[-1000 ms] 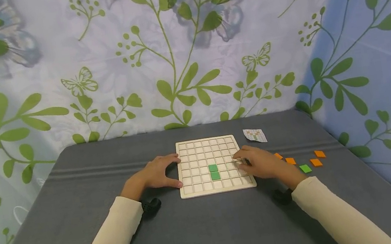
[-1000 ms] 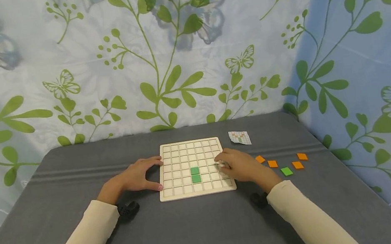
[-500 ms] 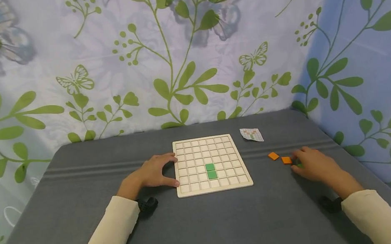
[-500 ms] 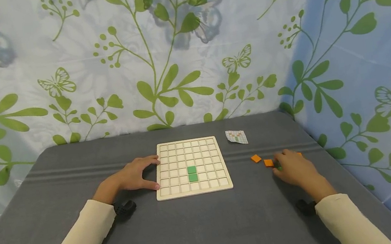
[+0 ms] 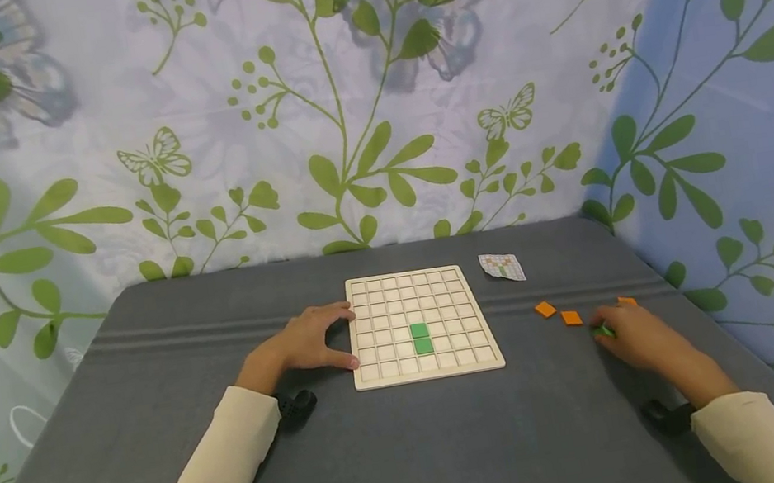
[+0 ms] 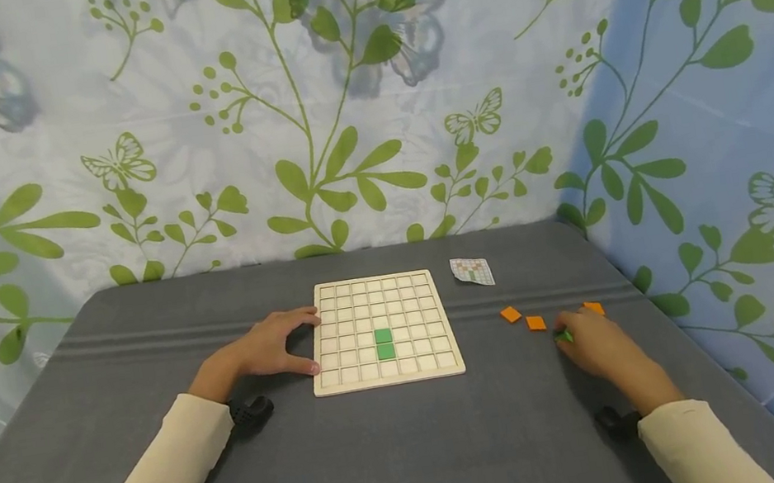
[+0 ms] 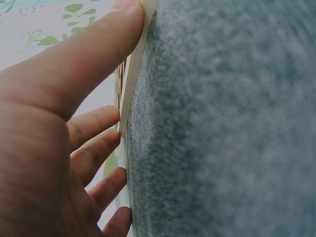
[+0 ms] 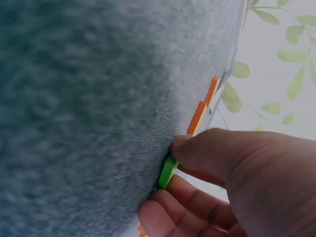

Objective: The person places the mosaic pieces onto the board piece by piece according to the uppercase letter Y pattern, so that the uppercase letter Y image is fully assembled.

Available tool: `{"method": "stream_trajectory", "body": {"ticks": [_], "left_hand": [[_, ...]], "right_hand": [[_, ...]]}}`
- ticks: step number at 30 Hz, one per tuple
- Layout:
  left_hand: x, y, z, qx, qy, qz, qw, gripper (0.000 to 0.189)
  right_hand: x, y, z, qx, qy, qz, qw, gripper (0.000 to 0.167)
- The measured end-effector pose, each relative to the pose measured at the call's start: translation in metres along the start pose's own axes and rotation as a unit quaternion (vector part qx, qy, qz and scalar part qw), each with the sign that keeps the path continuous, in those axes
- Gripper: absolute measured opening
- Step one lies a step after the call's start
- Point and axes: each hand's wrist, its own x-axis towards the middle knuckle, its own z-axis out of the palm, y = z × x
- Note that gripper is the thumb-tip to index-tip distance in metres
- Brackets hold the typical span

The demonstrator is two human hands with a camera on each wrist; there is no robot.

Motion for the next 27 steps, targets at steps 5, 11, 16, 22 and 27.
{"method": "stream_trajectory", "body": {"ticks": [5, 11, 16, 22, 27], "left_hand": [[0.001, 0.004, -0.001, -0.006, -0.008, -0.003, 0.9999, 0.086], [0.000, 0.007, -0.004, 0.003, -0.011, -0.013, 0.9999, 0.086], [-0.002, 0.007, -0.005, 0.003, -0.009, -0.017, 0.9998, 0.085], [-0.002, 0.005, -0.003, 0.006, -0.009, -0.014, 0.9998, 0.084], [-0.002, 0.004, -0.003, 0.014, 0.005, 0.003, 0.9999, 0.083]], "right_hand": [[0.006, -0.006, -0.001, -0.007, 0.016, 0.016, 0.9997, 0.021], [0.038, -0.038, 0.002, 0.005, 0.050, -0.019, 0.9986, 0.021], [0.078, -0.081, 0.008, 0.050, 0.038, -0.072, 0.9954, 0.026], [0.122, -0.131, 0.020, 0.111, -0.003, -0.145, 0.9832, 0.025], [0.148, -0.161, 0.033, 0.135, -0.061, -0.172, 0.9739, 0.021]]}}
